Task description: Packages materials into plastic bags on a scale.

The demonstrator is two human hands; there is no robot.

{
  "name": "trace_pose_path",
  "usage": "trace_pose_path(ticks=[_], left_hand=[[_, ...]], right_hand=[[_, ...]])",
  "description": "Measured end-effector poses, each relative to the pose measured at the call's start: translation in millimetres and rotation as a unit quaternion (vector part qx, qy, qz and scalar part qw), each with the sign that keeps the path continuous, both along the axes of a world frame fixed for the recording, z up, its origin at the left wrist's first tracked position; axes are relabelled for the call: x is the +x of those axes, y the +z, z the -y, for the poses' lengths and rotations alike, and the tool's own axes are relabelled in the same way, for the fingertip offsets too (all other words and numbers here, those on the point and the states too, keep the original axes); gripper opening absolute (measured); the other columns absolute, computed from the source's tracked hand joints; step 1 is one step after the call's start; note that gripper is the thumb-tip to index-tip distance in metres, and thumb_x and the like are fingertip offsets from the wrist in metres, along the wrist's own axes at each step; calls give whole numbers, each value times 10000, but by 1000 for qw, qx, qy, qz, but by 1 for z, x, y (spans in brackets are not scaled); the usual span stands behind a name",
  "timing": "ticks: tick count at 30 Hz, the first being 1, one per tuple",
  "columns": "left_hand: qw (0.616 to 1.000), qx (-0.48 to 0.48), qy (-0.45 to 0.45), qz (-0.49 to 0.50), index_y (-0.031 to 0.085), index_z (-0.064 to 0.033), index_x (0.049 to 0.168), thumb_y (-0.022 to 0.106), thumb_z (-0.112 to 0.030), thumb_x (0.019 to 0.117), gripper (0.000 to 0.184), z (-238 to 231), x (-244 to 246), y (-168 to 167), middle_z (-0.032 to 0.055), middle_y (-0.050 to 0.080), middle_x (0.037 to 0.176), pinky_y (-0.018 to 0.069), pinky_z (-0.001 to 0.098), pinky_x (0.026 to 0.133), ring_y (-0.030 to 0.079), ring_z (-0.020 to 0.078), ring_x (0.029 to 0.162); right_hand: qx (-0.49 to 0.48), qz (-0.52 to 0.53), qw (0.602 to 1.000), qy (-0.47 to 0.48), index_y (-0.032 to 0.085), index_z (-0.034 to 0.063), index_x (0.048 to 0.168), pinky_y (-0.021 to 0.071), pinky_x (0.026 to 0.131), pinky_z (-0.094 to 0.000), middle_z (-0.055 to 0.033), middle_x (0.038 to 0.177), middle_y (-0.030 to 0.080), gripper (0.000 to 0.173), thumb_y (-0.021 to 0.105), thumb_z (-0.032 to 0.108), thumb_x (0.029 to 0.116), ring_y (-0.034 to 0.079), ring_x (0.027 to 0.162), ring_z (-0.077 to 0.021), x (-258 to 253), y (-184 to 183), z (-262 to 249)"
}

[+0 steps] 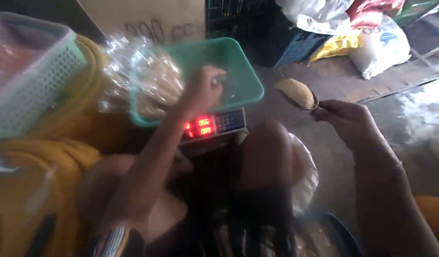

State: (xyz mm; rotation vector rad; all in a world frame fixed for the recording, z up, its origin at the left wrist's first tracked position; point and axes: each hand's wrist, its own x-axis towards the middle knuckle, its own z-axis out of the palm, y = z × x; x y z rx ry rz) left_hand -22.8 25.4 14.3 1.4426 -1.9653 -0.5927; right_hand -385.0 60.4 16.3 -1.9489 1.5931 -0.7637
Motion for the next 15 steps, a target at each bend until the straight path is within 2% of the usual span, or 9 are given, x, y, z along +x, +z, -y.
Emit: trace_pose_path(ticks=[3,7,10,13,15], left_hand=[[1000,2,-17,-7,663,-3,1309,527,-14,1006,332,1,-1,0,175,661,1275,541,349,821,660,213,916],[999,-14,-39,-16,665,10,1303,500,-4,1000,345,2,-1,-2,187,665,1278,537,358,832,663,233,948],[998,-27,-53,-25,672,9,1301,500,-1,996,351,4,-1,-4,184,669,1290,533,364,886,671,241,1009],[997,-19,-65,-33,671,14,1295,515,-7,992,342,5,-2,-4,176,664,1307,531,376,891,670,239,1013],[997,-7,-62,-38,673,10,1294,515,-20,999,336,5,-3,-2,170,659,1326,535,391,927,677,243,1055]], right_hand=[[-1,-20,998,55,682,-44,1116,553,738,-248,-81,920,699,171,578,62,1032,631,754,-60,36,25,11],[12,-80,990,112,707,-27,1092,562,735,-273,-72,893,704,161,597,72,1029,645,751,-78,75,51,28],[3,-140,978,156,720,-12,1059,557,727,-325,-84,871,694,162,585,75,1036,640,739,-124,94,62,39],[4,-192,966,173,726,9,1010,564,738,-391,-96,863,695,170,589,105,1043,656,752,-171,112,68,46],[31,-237,956,171,730,30,1063,567,793,-507,-123,928,710,202,569,151,1061,686,833,-250,124,75,52]])
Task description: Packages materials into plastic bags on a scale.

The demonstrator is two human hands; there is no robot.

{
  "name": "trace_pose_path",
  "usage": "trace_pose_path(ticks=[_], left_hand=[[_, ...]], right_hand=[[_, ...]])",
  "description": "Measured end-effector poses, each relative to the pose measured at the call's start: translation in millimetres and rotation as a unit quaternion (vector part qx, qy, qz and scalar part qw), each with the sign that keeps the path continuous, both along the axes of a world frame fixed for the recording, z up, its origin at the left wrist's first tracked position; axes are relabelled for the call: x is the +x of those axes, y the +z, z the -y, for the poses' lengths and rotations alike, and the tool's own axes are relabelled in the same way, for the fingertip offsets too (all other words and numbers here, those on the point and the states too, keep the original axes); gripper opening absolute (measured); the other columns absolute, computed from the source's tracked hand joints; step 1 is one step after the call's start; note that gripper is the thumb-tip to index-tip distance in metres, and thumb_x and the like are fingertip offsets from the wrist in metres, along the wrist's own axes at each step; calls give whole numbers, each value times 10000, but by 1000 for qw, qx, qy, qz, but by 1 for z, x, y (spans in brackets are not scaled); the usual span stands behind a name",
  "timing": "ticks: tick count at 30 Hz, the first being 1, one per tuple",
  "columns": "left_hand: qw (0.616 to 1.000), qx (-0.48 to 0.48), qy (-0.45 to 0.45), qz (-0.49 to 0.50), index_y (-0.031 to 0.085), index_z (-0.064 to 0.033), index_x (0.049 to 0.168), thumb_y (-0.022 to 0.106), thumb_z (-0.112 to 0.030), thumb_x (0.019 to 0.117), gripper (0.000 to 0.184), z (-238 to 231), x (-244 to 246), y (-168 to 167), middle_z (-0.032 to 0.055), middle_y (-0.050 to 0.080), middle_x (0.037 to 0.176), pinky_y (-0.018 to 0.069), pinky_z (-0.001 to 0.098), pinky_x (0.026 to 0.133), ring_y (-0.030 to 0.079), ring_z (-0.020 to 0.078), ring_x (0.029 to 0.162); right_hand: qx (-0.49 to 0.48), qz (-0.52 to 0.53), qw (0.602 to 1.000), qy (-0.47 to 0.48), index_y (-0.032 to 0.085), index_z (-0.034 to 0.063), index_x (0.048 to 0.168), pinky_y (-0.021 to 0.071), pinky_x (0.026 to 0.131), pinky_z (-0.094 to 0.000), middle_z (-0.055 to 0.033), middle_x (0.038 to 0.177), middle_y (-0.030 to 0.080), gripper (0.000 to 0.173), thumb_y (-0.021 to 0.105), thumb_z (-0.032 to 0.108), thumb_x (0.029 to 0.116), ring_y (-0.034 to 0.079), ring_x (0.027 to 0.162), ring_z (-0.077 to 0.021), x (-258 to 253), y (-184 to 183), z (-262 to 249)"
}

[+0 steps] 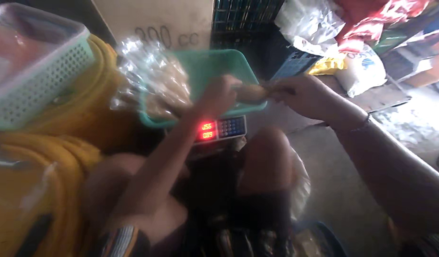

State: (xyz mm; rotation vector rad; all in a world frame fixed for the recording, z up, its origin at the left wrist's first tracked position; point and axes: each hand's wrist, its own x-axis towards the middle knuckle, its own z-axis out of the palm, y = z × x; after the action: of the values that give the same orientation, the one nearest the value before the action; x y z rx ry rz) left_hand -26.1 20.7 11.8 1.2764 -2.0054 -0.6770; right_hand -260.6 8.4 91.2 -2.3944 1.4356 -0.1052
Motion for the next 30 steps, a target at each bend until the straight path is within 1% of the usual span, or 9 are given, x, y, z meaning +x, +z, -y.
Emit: trace_pose_path(ticks=[3,8,11,15,18,20,24,28,30], left_hand=[[1000,5,-4,-16,688,4,1271,534,-70,1023,302,-1,0,0,167,670,1291,533,380,921,672,232,1036],[998,36,-11,-47,704,-13,1230,600,-259,1047,324,-3,5,4,134,683,1200,544,329,809,651,157,883],[999,19,-20,-27,697,18,1179,588,-108,1013,235,-5,15,10,156,684,1151,532,347,800,637,171,868],[998,-44,-44,-23,702,40,1130,594,12,945,216,0,30,7,140,689,1034,530,303,775,628,139,831],[997,-39,-54,-37,693,34,1216,554,40,942,307,5,35,2,171,696,1183,535,280,794,658,138,895],[998,-14,-42,-50,708,-19,1242,526,14,962,335,8,35,-2,135,691,1250,538,266,800,668,114,938],[1000,-17,-4,-23,715,-41,1224,501,-15,989,319,7,27,0,110,702,1188,503,271,722,611,95,802],[1000,-6,15,26,696,-49,1258,555,-171,1051,278,2,25,7,110,680,1221,500,287,773,610,121,856],[999,-13,22,32,704,-53,1244,573,-237,1050,298,1,25,9,96,678,1172,476,265,735,578,100,817]], right_hand=[[10,-66,998,1,744,53,1041,531,788,-616,-142,929,710,228,570,199,1061,685,881,-322,24,6,8],[17,-196,981,3,686,20,971,508,768,-623,-189,965,676,225,571,197,1051,667,951,-390,78,22,0],[5,-300,953,26,659,-26,1036,522,767,-606,-231,1074,658,131,609,89,999,657,1042,-424,110,30,-10],[-31,-344,937,48,636,-65,1017,511,729,-590,-258,1041,642,152,657,78,971,653,1013,-440,129,50,-25],[-60,-352,933,44,628,-58,991,500,711,-590,-257,994,630,220,703,147,973,648,979,-452,123,70,-32],[-80,-318,944,36,655,-13,957,490,679,-604,-234,928,637,170,645,149,1010,651,915,-446,101,79,-31],[-156,-134,977,56,700,88,909,478,604,-592,-129,777,644,243,553,220,1050,649,736,-343,-5,71,-22],[-144,-39,986,-75,690,96,1166,527,738,-666,-190,1014,694,239,541,254,1066,686,894,-386,-147,10,-23],[-83,16,978,-188,650,-40,1194,494,763,-693,-295,1019,664,222,549,105,1060,654,884,-452,-207,-41,-38]])
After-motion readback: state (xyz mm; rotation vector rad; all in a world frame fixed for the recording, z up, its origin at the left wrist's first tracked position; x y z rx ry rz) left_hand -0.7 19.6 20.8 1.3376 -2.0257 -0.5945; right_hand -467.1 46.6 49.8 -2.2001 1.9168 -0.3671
